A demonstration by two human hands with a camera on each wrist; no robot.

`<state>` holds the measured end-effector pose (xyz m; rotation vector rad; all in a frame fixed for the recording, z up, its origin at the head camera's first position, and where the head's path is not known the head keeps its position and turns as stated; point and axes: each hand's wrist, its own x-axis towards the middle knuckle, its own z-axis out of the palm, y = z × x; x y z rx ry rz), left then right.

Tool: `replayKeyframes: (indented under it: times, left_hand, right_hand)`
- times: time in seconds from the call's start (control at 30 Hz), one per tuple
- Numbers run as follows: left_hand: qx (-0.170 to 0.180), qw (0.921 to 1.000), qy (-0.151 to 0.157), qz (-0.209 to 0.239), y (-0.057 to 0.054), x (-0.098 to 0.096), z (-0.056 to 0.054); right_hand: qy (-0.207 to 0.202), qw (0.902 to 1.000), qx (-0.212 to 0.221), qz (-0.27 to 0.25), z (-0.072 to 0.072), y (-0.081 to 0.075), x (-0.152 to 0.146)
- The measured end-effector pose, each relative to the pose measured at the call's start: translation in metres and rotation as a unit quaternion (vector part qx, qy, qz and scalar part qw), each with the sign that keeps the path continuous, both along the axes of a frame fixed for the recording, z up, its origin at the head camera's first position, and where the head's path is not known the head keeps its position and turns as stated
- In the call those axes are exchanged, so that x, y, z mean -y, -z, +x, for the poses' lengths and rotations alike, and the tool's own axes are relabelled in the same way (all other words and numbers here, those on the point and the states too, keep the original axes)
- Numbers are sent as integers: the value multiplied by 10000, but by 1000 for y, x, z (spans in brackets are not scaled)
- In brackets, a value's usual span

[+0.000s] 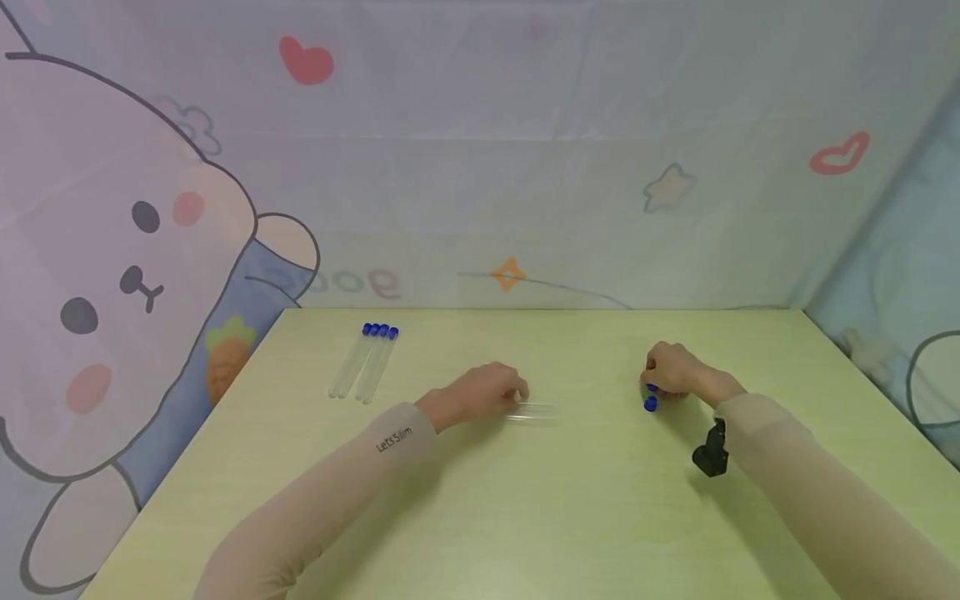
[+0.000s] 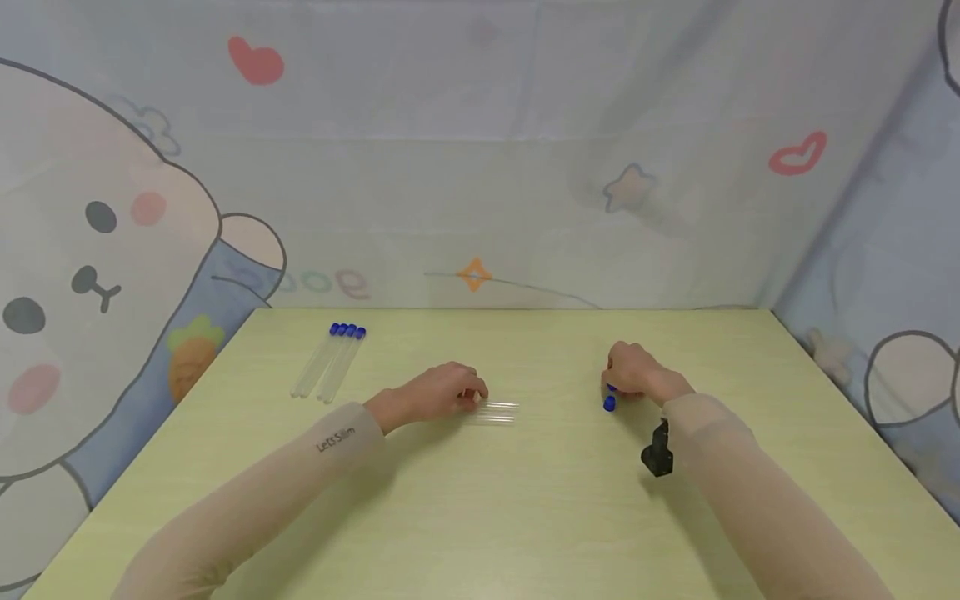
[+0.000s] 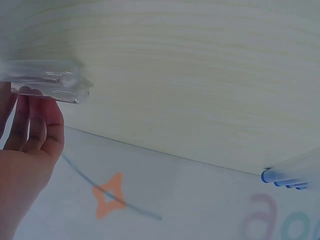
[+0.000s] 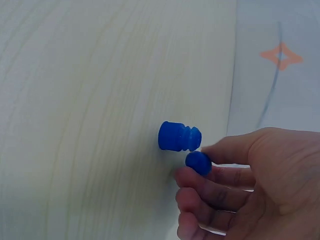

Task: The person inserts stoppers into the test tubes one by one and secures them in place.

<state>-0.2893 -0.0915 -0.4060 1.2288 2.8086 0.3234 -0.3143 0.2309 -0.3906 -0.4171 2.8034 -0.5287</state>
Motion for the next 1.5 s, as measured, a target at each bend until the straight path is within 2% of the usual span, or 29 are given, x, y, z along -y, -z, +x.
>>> replayKeyframes:
  times: [0.2, 0.33, 0.6, 0.83, 1.1, 1.27, 1.5]
  left_hand:
    - [-61, 9998, -95, -131, 1, -2, 0]
    - [-167, 9996, -188, -136, -5, -3, 0]
    - [-934, 9942, -478, 217, -19, 1, -4]
    - [-1134, 9905, -598, 504, -23, 6, -7]
    - [-1069, 9902, -676, 584, -20, 9, -13]
    - [-1082, 9896, -734, 601, -19, 9, -16]
    - [-1089, 9890, -777, 625, -21, 8, -20]
  right_hand:
    - [-116, 9992, -316, -195, 1, -7, -1]
    - [-105, 9978, -505, -412, 1, -14, 0]
    - [48, 9911, -709, -1126, -2, -24, 10]
    - [336, 9729, -432, -2249, -1, -25, 24]
    - [447, 9540, -155, -2962, 0, -25, 40]
    - [504, 9466, 90, -3184, -2, -23, 49]
    - [552, 9456, 87, -3204, -3, -20, 54]
